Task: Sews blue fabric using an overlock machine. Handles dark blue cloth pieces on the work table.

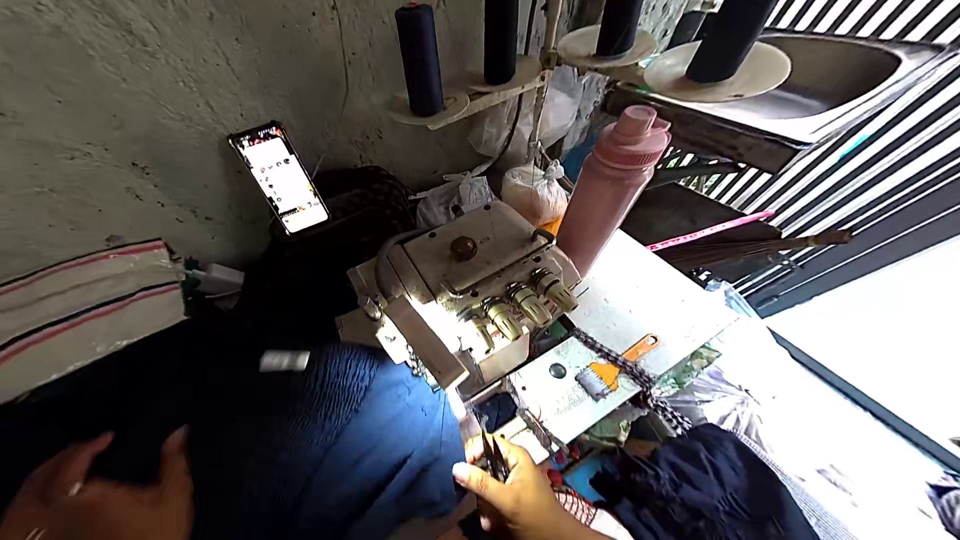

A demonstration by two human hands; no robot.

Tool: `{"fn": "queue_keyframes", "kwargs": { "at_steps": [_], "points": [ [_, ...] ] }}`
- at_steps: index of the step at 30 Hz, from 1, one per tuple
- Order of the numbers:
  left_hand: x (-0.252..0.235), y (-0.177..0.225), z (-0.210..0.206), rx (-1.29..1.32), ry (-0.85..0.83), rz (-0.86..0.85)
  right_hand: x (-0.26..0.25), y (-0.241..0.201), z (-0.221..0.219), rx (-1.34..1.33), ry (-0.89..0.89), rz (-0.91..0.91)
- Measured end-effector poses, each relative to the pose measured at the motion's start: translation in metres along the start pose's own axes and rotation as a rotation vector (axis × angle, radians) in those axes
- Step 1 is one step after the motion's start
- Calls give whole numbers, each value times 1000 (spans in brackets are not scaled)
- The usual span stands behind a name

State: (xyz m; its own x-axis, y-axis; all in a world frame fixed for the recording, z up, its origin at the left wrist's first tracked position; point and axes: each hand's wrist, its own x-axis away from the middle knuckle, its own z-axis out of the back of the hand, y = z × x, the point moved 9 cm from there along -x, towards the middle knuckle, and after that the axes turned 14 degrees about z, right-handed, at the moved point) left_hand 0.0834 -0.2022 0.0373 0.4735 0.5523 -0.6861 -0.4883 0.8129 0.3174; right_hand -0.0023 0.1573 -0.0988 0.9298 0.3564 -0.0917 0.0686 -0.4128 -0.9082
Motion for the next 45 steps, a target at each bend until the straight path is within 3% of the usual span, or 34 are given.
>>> {"fn": "queue_keyframes", "kwargs": {
  "at_steps": [2, 5, 7, 9, 12, 16, 20, 22, 28, 33, 40, 45],
  "points": [
    [17, 56, 0, 165, 14, -146, 7, 5, 1, -116, 64, -89],
    [111, 157, 19, 412, -118, -457, 11, 7, 9, -143, 97, -168],
    [162, 175, 2, 431, -244, -498, 9, 10, 11, -172, 61, -251],
    [168, 166, -17, 471, -341, -426, 11, 11, 10, -258, 13, -368],
    [126, 151, -32, 639, -610, -194, 9, 11, 5, -332, -72, -433],
    [75, 135, -86, 813, -820, 285, 4, 33, 4, -172, -5, -279],
    [55, 160, -89, 727, -793, 119, -4, 17, -5, -102, -38, -10],
    [57, 166, -76, 657, -687, 2, -9, 3, -3, -8, -14, 94],
    [74, 195, -19, 569, -338, -285, -18, -3, 7, 112, 60, 98],
    [110, 226, 12, 523, -382, -445, -17, -1, 10, 148, 76, 207],
    [161, 229, -8, 442, -468, -391, -12, -14, 9, 293, 33, 364],
    [161, 230, -18, 425, -367, -372, -16, -15, 9, 344, 16, 354]
  ]
}}
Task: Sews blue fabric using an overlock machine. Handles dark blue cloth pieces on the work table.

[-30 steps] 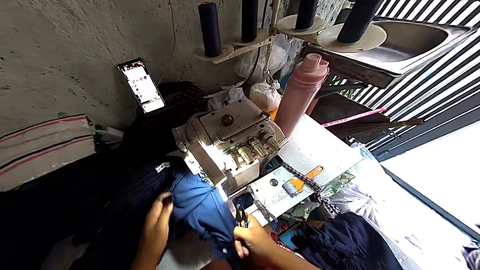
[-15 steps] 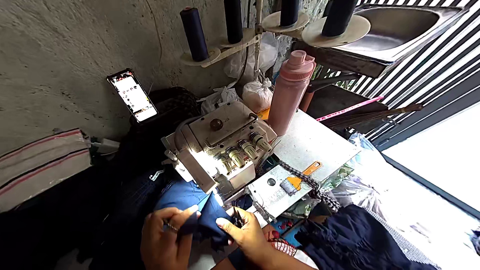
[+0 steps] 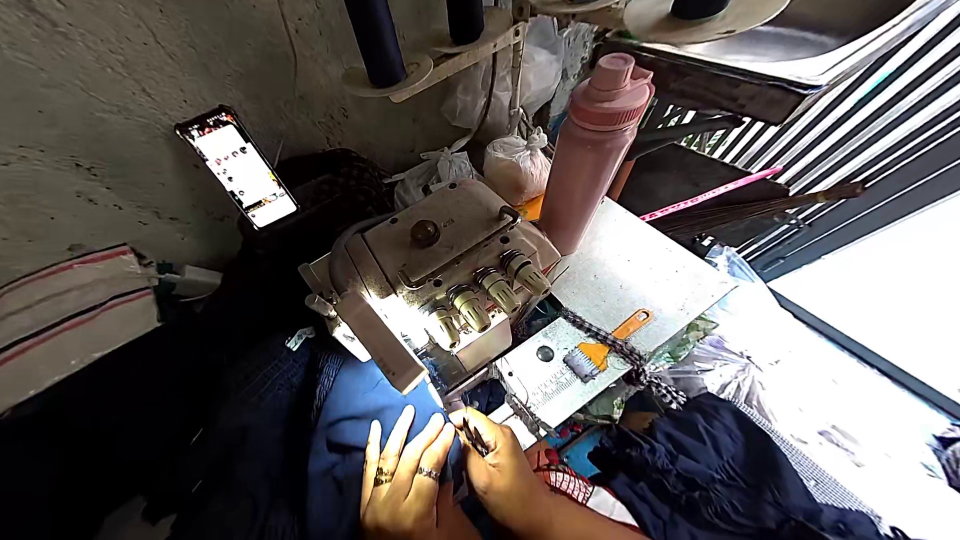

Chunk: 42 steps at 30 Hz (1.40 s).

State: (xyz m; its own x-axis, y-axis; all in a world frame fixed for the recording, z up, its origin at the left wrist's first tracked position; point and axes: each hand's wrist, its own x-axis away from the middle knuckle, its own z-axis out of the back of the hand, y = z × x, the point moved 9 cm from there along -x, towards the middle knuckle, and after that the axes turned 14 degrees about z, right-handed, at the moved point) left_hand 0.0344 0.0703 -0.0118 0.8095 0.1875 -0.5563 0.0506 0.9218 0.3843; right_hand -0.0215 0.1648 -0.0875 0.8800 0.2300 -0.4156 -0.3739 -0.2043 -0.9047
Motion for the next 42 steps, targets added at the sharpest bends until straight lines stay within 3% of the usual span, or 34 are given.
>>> {"fn": "queue_keyframes", "kwargs": {
  "at_steps": [3, 7, 13, 18, 23, 26, 33, 39, 42],
  "points": [
    [-11, -10, -2, 74, -9, -13, -2, 0, -5, -48, -52, -118],
    [-23, -33, 6, 379, -133, -19, 8, 7, -9, -249, -92, -317],
    [9, -16, 19, 82, -30, -259, 20, 1, 0, -350, -134, -354],
    [14, -9, 22, -21, 55, -254, 29, 5, 6, -441, -79, -455],
    [18, -4, 19, -68, 26, -284, 31, 5, 10, -412, -156, -527],
    [19, -4, 18, -94, 21, -295, 26, 3, 10, -374, -180, -482],
    [18, -14, 30, -126, 68, -148, 23, 0, 11, -227, -143, -351],
    [13, -40, 24, 217, -198, 114, 23, 1, 13, -208, -98, -319],
    [10, -38, 27, 156, -175, 123, 23, 1, 12, -212, -116, -300]
  ]
}}
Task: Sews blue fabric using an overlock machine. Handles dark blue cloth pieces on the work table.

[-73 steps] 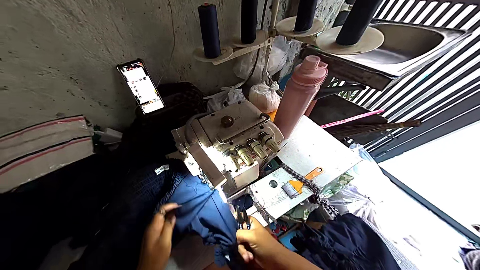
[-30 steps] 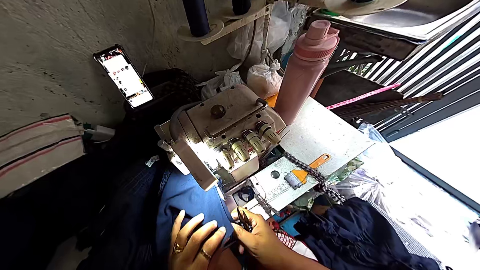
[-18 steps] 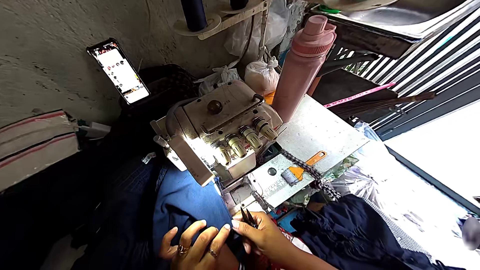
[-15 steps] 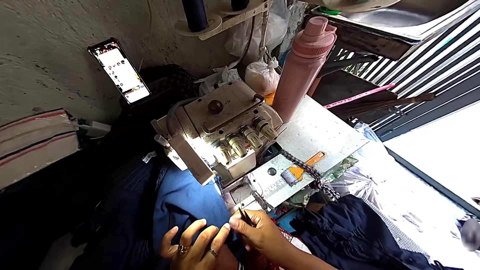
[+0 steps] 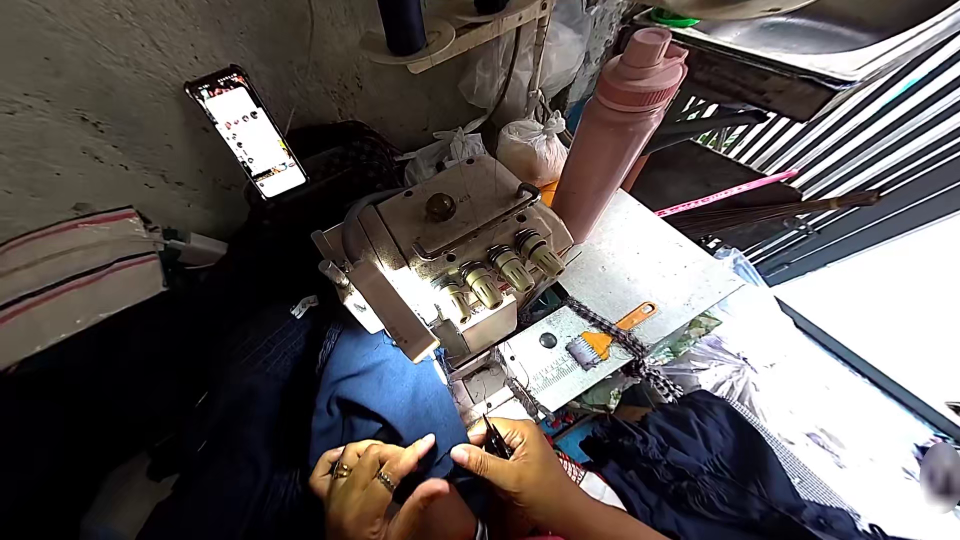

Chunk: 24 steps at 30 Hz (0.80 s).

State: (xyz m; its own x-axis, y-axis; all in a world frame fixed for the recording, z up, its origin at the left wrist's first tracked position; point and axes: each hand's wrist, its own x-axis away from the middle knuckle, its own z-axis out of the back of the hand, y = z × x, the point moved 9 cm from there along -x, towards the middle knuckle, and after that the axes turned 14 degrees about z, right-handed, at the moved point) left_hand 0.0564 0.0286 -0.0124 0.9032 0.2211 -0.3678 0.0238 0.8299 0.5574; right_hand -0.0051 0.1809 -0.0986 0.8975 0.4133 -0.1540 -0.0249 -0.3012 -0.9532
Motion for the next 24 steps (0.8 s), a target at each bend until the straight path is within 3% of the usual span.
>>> {"fn": "queue_keyframes", "kwargs": {
  "at_steps": [5, 11, 19, 24],
  "points": [
    [5, 25, -3, -338, 210, -137, -1, -12, 2, 213, -28, 184],
    [4, 22, -8, -315, 192, -109, 1, -26, -4, 471, -34, 436],
    [7, 27, -9, -373, 273, -83, 2, -29, -7, 498, -40, 497],
    [-4, 16, 1, -236, 197, 3, 1, -29, -2, 486, -18, 490]
  ]
}}
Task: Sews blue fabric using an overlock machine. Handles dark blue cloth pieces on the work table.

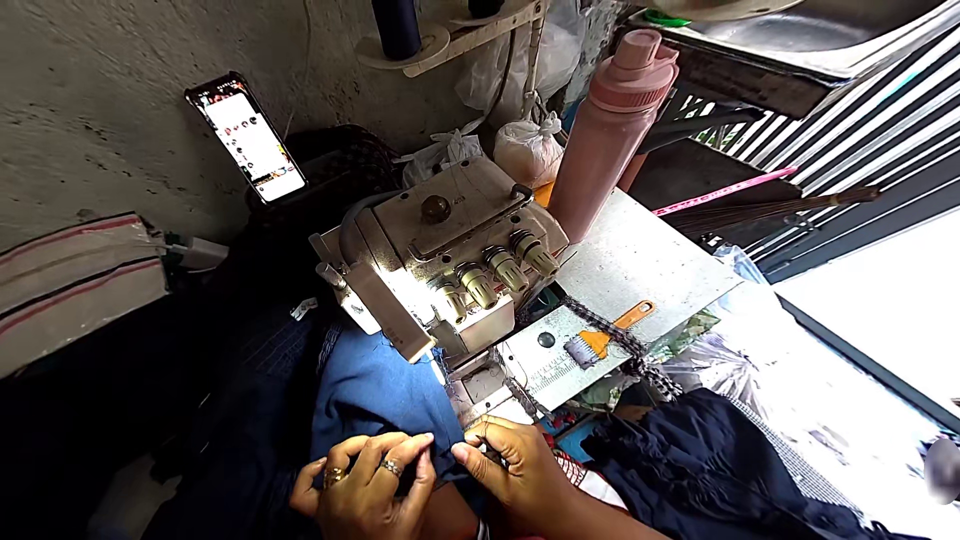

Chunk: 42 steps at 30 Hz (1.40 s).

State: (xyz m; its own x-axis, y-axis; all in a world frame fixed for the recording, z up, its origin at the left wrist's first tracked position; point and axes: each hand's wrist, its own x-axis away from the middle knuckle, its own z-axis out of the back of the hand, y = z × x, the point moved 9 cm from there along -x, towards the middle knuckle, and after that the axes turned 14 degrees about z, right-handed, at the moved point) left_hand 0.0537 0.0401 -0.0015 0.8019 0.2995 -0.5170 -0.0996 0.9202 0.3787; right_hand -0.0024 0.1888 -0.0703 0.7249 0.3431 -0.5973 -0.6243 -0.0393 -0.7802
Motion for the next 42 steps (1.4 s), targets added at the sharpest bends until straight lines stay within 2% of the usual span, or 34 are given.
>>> {"fn": "queue_keyframes", "kwargs": {
  "at_steps": [7, 14, 21, 26, 33, 38, 42],
  "points": [
    [-2, 13, -1, -37, -131, -43, 0, 1, -4, -69, 5, -16],
    [1, 5, -6, 105, -125, 48, -4, -3, -2, -52, 13, 23],
    [-1, 10, -3, 35, -35, 21, -4, -5, -4, -44, 3, 32],
    [-18, 35, 22, -51, -60, -19, 0, -2, -8, -11, -2, 25],
    [-1, 32, -2, -113, -98, -18, 2, -2, -7, -36, -23, 31],
    [6, 33, -3, -119, -138, -3, -1, 5, -9, -227, -39, -67],
    [15, 31, -4, -127, -153, 17, -2, 14, -12, -311, 16, -162]
  ]
}}
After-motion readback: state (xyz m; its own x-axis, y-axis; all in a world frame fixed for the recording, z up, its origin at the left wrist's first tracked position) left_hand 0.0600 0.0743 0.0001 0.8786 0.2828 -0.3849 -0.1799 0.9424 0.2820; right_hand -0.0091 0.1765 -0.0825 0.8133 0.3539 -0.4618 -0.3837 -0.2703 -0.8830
